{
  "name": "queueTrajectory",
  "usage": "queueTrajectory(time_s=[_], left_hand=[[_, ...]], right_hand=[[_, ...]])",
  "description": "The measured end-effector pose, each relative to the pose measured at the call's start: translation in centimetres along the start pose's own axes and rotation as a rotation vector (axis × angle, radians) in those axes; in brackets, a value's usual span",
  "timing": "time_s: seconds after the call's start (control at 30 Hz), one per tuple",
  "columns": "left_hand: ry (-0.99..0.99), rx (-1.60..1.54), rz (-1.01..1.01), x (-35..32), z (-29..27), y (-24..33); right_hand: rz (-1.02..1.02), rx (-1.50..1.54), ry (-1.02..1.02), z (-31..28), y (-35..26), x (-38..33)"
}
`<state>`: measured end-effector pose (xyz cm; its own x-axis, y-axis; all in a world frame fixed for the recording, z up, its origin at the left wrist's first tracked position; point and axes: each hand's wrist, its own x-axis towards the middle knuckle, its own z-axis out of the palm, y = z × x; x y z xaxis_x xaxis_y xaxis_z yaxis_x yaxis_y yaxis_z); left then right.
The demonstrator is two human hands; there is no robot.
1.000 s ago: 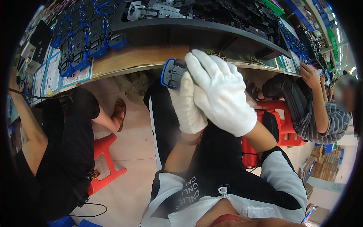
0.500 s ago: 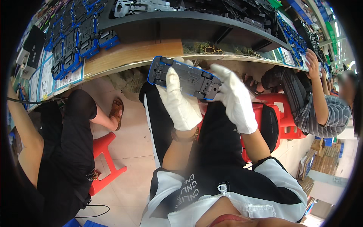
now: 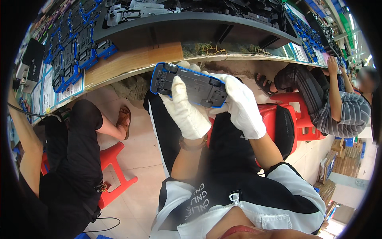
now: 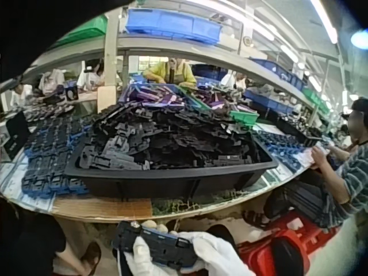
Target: The person assembles toy cars by taking plastic base components from a tray, fitting and snapping them onto toy car bodies by hand, and placing the assembled cars onto the workstation table.
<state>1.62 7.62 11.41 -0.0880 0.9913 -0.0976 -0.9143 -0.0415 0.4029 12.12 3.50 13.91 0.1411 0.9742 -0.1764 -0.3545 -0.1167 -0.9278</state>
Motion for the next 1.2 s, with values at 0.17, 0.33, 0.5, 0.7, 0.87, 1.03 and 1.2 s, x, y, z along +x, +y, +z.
queueTrajectory(time_s=[0.17, 0.33, 0.5, 0.7, 0.87, 1.03, 1.2], left_hand=[[-0.039, 0.036, 0.103, -0.3, 0.6, -0.2], [-0.032, 0.004, 0.073, -0.1, 0.6, -0.3], [-0.098, 0.058, 0.063, 0.1, -0.2, -0.1], [0.023, 0.077, 0.016, 0.3, 0.3, 0.3], [-0.003, 0.055, 0.074, 0.7, -0.6, -0.3], [-0.061, -0.027, 0.009, 0.2, -0.3, -0.8], [0.09, 0.003, -0.035, 1.2, -0.7, -0.5]], right_hand=[[-0.115, -0.169, 0.048, -0.3, 0.6, 0.0], [-0.125, -0.237, 0.074, -0.1, 0.2, -0.1], [-0.157, -0.268, 0.045, -0.2, -0.3, -0.3], [-0.172, -0.347, 0.08, -0.2, 0.0, -0.4], [-0.036, -0.118, -0.032, -0.1, 0.5, -0.5], [-0.149, -0.226, -0.028, -1.1, 0.5, -0.7], [-0.065, 0.046, 0.013, -1.3, 0.9, -0.5]])
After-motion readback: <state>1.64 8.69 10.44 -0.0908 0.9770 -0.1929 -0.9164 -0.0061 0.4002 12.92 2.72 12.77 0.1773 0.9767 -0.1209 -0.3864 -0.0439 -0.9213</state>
